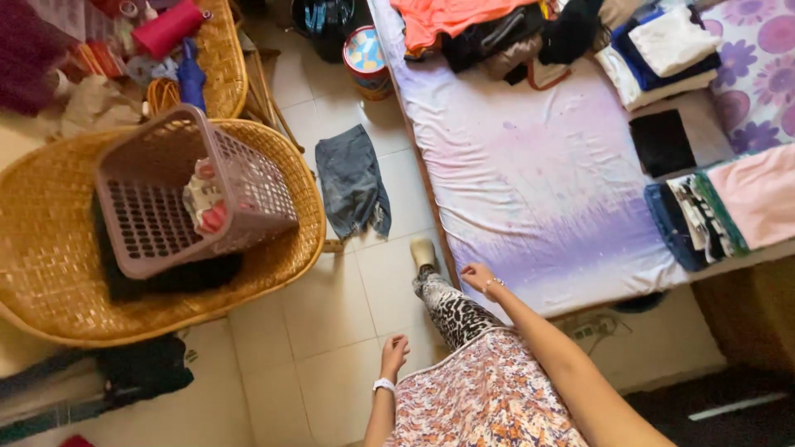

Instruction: Folding shirts and stacking them on a bed.

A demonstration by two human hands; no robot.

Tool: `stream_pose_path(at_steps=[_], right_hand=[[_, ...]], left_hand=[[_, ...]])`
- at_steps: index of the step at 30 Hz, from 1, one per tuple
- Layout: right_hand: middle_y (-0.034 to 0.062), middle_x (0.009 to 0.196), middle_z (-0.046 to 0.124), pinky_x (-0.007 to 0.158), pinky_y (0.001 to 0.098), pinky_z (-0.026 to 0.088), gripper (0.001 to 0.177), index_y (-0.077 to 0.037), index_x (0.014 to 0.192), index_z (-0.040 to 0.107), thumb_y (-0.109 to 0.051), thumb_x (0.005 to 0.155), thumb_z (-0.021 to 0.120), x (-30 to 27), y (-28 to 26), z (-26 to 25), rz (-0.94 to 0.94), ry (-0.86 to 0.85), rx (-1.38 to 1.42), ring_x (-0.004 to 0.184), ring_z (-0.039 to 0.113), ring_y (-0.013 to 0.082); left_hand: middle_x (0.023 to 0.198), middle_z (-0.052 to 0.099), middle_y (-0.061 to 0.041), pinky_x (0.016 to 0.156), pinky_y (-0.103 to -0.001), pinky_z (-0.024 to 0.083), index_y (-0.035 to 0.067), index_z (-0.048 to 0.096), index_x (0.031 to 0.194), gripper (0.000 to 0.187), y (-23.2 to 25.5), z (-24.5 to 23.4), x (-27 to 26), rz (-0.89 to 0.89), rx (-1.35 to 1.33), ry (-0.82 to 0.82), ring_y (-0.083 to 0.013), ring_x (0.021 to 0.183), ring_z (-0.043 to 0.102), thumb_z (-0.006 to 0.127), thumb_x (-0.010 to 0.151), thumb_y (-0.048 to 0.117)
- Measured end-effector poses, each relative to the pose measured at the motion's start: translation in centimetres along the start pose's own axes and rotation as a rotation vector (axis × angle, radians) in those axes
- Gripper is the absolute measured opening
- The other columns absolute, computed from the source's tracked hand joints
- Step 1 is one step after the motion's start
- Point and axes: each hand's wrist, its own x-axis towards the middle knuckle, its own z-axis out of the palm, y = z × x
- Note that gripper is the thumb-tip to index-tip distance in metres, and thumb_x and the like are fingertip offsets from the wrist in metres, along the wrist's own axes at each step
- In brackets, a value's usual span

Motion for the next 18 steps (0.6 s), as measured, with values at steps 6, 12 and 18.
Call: stream_pose_path(at_steps=[6, 12, 18], right_hand=[[0.0007, 0.078, 0.067, 0.069, 0.025, 0.044, 0.026, -0.018, 0.085, 0.068, -0.033, 0.065, 0.06, 12.7, -1.4, -0.2, 0.025, -0.037, -0.16, 0.073, 0.06, 0.013], [-0.0005, 0.088, 0.068, 0.082, 0.0354, 0.049, 0.031, -0.031, 0.093, 0.067, -0.046, 0.066, 0.06, 20.5, -9.2, -4.3, 0.077, -0.036, -0.345, 0.091, 0.063, 0.0226], [0.0043, 0.088, 0.068, 0.083, 0.0354, 0.047, 0.026, -0.025, 0.091, 0.067, -0.034, 0.067, 0.063, 24.4, -19.1, -6.3, 0.021, -0.031, -0.17, 0.094, 0.061, 0.0238]], left_hand=[[0.093, 0.062, -0.006, 0.064, -0.025, 0.046, 0.011, 0.056, 0.103, 0.038, 13.5, 1.7, 8.7, 0.163, 0.308, -0.169, -0.0143, 0.07, 0.06, 0.059, 0.073, 0.034], [0.107, 0.057, -0.026, 0.092, -0.05, 0.038, -0.001, 0.054, 0.109, 0.039, 31.8, 0.4, 14.5, 0.536, 0.45, -0.124, -0.0421, 0.106, 0.05, 0.056, 0.082, 0.027], [0.097, 0.062, -0.013, 0.08, -0.04, 0.046, 0.012, 0.058, 0.106, 0.033, 43.7, 0.6, 22.9, 0.524, 0.381, -0.071, -0.0294, 0.095, 0.058, 0.063, 0.079, 0.031]])
